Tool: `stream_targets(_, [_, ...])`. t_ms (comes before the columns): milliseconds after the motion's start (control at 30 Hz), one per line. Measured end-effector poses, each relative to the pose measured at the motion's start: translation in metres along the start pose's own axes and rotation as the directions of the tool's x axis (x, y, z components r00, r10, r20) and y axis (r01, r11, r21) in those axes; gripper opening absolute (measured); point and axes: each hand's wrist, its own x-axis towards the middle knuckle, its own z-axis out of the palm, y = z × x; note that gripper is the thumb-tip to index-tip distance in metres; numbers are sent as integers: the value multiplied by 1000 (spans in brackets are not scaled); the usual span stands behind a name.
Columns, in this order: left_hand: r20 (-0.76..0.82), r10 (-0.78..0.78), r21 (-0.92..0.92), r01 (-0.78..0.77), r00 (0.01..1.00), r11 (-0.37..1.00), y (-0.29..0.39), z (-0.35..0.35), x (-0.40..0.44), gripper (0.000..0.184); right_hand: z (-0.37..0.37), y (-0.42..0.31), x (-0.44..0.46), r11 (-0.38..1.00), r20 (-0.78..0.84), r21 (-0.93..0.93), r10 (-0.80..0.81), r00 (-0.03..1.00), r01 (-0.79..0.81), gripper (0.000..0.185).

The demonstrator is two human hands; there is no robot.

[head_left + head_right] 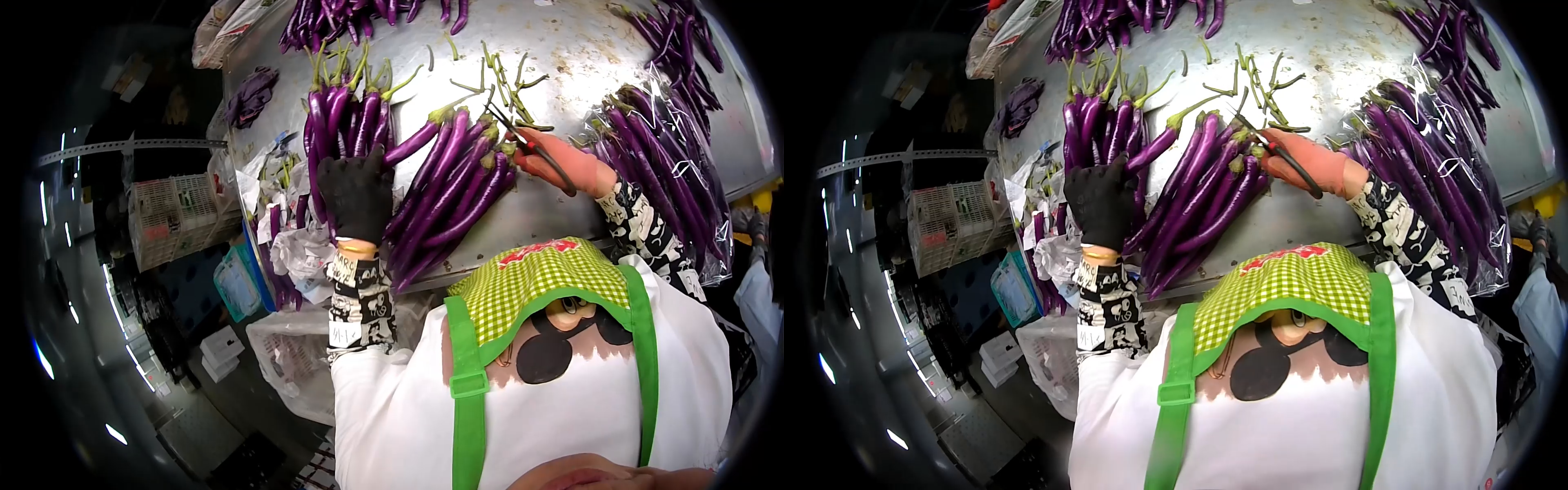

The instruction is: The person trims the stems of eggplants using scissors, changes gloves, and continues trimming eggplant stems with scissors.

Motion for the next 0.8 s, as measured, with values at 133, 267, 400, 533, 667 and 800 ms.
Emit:
stream_targets(133, [-23, 62, -49, -63, 998, 997, 20, -10, 2, 38, -1, -16, 8, 996, 31, -1, -89, 996, 90, 51])
stream_targets(267, [-36, 77, -152, -81, 996, 985, 27, -9, 1, 40, -3, -11, 15, 981, 33, 73, -181, 983, 178, 53])
stream_targets(400, [63, -59, -267, 74, 996, 961, 30, -3, -6, 44, -2, -22, 12, 993, -13, -43, -112, 994, 112, 51])
stream_targets(533, [54, -110, -526, 122, 992, 841, 26, 9, -14, 48, 0, -24, 9, 995, -29, -83, -58, 998, 55, 30])
stream_targets(667, [199, -26, -806, 179, 980, 564, 29, 15, -14, 50, 1, -30, 11, 999, -13, -18, -33, 999, 33, 27])
stream_targets(800, [537, 17, -820, 516, 844, 247, 33, 6, -12, 53, 5, -33, 13, 978, 7, 203, 41, 999, -41, 27])
